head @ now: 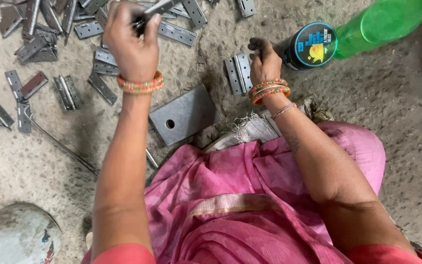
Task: The person sits on the floor and repeatedly picks up metal hinge parts, places them on a metal block, and uses a cylindrical metal tool to press or align them. Finished pieces are placed into a white sack. Another person is visible nearby doing similar work.
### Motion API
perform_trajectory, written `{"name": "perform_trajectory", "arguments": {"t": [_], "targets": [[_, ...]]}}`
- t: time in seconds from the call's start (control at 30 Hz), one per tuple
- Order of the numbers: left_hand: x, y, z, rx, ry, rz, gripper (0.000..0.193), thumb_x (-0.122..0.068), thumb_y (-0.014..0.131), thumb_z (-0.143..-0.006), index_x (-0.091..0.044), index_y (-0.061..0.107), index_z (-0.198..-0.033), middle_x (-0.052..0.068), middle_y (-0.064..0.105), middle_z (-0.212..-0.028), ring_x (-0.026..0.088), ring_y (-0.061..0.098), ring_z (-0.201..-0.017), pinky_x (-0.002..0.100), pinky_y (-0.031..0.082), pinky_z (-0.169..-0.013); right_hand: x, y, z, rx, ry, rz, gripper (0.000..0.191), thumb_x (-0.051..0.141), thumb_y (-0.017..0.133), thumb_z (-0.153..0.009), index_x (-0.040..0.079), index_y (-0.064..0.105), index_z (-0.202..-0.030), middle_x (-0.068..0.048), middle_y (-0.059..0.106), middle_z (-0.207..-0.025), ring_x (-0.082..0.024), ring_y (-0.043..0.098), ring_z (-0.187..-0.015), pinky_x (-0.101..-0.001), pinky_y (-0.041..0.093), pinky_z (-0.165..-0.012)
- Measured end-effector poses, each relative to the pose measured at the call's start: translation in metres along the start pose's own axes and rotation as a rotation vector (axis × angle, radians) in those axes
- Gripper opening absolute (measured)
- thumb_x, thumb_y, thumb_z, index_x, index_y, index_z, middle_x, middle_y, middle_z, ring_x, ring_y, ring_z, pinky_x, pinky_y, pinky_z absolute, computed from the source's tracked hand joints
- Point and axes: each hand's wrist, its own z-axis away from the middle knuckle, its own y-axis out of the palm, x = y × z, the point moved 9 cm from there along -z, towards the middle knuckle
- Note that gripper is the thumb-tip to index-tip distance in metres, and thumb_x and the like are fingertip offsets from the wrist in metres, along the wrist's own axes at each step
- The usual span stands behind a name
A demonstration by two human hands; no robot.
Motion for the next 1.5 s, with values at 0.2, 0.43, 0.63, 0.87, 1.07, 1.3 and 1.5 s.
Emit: {"name": "perform_trajectory", "arguments": {"t": [0.2,0.43,0.63,0.87,1.07,1.3,1.5], "targets": [[-0.035,-0.060,0.096,-0.259,-0.185,0.040,0.037,-0.012,0.060,-0.113,0.005,0.037,-0.135,0.014,0.071,-0.099,0.025,0.078,-0.080,0.037,0.062,-0.067,0.017,0.015,0.011,0.083,-0.190,0.108,0.025,0.003,0.055,-0.098,0.005,0.070,-0.118,-0.014,0.079,-0.102,-0.025,0.076,-0.092,-0.0353,0.057,-0.081],[0.031,0.021,0.248,0.479,-0.640,-0.365,0.043,-0.014,0.072,-0.085,0.007,0.052,-0.117,0.028,0.066,-0.072,0.049,0.067,-0.070,0.057,0.052,-0.062,-0.006,0.076,0.046,0.503,-0.178,0.206,0.025,0.006,0.053,-0.099,0.009,0.071,-0.117,-0.011,0.079,-0.097,-0.025,0.077,-0.085,-0.0381,0.059,-0.077],[-0.002,0.075,0.258,0.357,-0.499,-0.212,0.048,-0.012,0.073,-0.080,0.008,0.055,-0.120,0.031,0.068,-0.082,0.050,0.067,-0.075,0.057,0.053,-0.067,-0.023,0.093,0.065,0.678,-0.015,0.319,0.034,0.028,0.063,-0.096,0.006,0.067,-0.122,-0.016,0.077,-0.096,-0.030,0.076,-0.088,-0.0410,0.057,-0.078],[-0.060,0.114,0.212,0.346,-0.516,0.074,0.035,-0.015,0.065,-0.098,0.002,0.054,-0.126,0.027,0.071,-0.092,0.047,0.070,-0.079,0.054,0.052,-0.064,0.004,0.062,0.044,0.479,0.002,0.259,0.051,0.045,0.067,-0.096,0.001,0.069,-0.122,-0.017,0.078,-0.100,-0.030,0.076,-0.097,-0.0404,0.057,-0.088],[-0.056,0.105,0.198,0.253,-0.771,0.474,0.017,-0.012,0.053,-0.109,-0.003,0.054,-0.123,0.016,0.076,-0.096,0.030,0.077,-0.072,0.041,0.058,-0.059,0.036,0.059,0.055,0.454,-0.061,0.001,0.048,0.038,0.059,-0.101,0.000,0.062,-0.130,-0.016,0.078,-0.101,-0.028,0.077,-0.092,-0.0391,0.058,-0.081],[-0.080,0.089,0.171,0.104,-0.526,0.219,0.038,-0.007,0.052,-0.109,-0.006,0.039,-0.145,0.024,0.073,-0.099,0.041,0.076,-0.089,0.046,0.056,-0.067,0.063,0.046,0.057,0.326,-0.203,0.142,0.042,0.031,0.058,-0.106,-0.001,0.063,-0.133,-0.025,0.073,-0.091,-0.037,0.075,-0.086,-0.0441,0.055,-0.079],[-0.074,0.101,0.179,0.189,-0.621,0.217,0.074,-0.011,0.064,-0.094,-0.006,0.023,-0.155,0.025,0.072,-0.086,0.044,0.074,-0.084,0.048,0.055,-0.063,0.067,0.043,0.061,0.276,-0.284,0.310,0.032,0.025,0.057,-0.110,-0.003,0.069,-0.122,-0.029,0.070,-0.091,-0.045,0.070,-0.091,-0.0497,0.053,-0.081]]}}
